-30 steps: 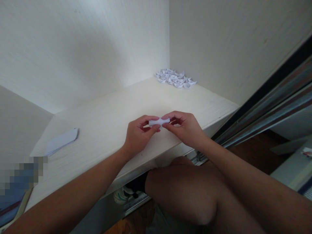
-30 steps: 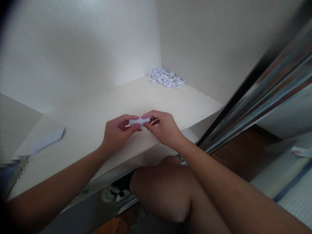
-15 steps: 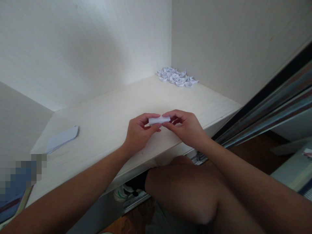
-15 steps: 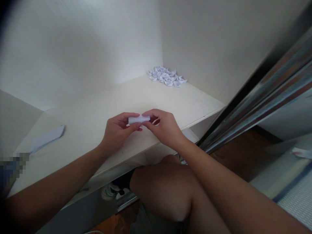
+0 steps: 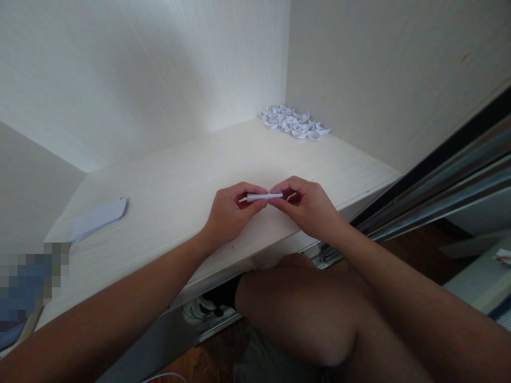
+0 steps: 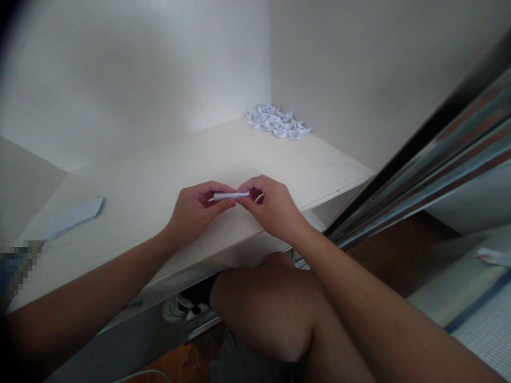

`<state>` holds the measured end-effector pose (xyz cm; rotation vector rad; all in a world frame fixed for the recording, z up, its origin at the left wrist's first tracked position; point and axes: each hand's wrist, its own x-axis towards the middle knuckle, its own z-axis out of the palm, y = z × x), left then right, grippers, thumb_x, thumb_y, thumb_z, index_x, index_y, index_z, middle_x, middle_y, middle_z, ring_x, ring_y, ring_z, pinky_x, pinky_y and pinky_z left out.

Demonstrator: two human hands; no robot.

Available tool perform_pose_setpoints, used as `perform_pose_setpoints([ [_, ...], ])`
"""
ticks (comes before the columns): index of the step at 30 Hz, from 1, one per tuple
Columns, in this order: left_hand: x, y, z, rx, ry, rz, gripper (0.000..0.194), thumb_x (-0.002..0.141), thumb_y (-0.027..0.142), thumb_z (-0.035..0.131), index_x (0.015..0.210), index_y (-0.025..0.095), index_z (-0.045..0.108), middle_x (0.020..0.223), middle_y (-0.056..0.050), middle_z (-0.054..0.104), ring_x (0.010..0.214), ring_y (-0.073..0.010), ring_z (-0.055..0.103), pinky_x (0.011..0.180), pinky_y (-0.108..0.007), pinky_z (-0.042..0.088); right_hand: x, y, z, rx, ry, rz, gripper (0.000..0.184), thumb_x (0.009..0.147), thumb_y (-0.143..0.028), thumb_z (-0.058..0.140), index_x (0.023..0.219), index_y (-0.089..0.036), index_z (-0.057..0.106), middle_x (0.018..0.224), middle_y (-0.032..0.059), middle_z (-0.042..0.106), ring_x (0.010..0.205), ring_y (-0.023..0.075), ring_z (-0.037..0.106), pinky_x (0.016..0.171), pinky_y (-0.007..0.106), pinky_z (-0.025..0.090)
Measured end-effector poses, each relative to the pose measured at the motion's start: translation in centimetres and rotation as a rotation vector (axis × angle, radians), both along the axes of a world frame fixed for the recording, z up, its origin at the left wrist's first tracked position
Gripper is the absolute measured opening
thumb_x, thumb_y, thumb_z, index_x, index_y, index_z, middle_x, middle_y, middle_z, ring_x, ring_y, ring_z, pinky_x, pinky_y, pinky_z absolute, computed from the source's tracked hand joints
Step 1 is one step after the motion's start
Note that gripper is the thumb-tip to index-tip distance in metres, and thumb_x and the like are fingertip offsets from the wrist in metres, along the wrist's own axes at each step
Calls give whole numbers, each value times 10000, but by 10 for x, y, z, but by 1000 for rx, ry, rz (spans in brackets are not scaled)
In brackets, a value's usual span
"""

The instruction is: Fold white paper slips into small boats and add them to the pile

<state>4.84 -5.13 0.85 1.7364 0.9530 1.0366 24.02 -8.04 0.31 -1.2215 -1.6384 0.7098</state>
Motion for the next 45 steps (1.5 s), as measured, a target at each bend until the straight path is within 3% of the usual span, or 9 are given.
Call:
perform_pose_setpoints([
  [8,-1,4,-3,-64,-19,-29,183,765,282,812,911,176,779,919,-63,794,842,-192,727,789,-315,598,1,1,3,-87,29,52,84,846,-273,741,879,-198,755,828,34,773,705,158,655,638,289,498],
  [22,-2,8,4,-85,116,-9,188,782,338,783,868,171,792,727,-50,779,696,-199,725,691,-310,568,3,5,3,-61,-192,66,149,933,-258,649,929,-209,790,927,54,791,824,200,680,757,341,496],
  [45,0,3,7,-73,165,33,234,808,341,766,897,125,787,790,-64,791,734,-180,736,726,-291,561,2,6,5,-27,-209,92,153,947,-179,626,922,-169,777,910,52,774,813,169,666,746,302,480],
])
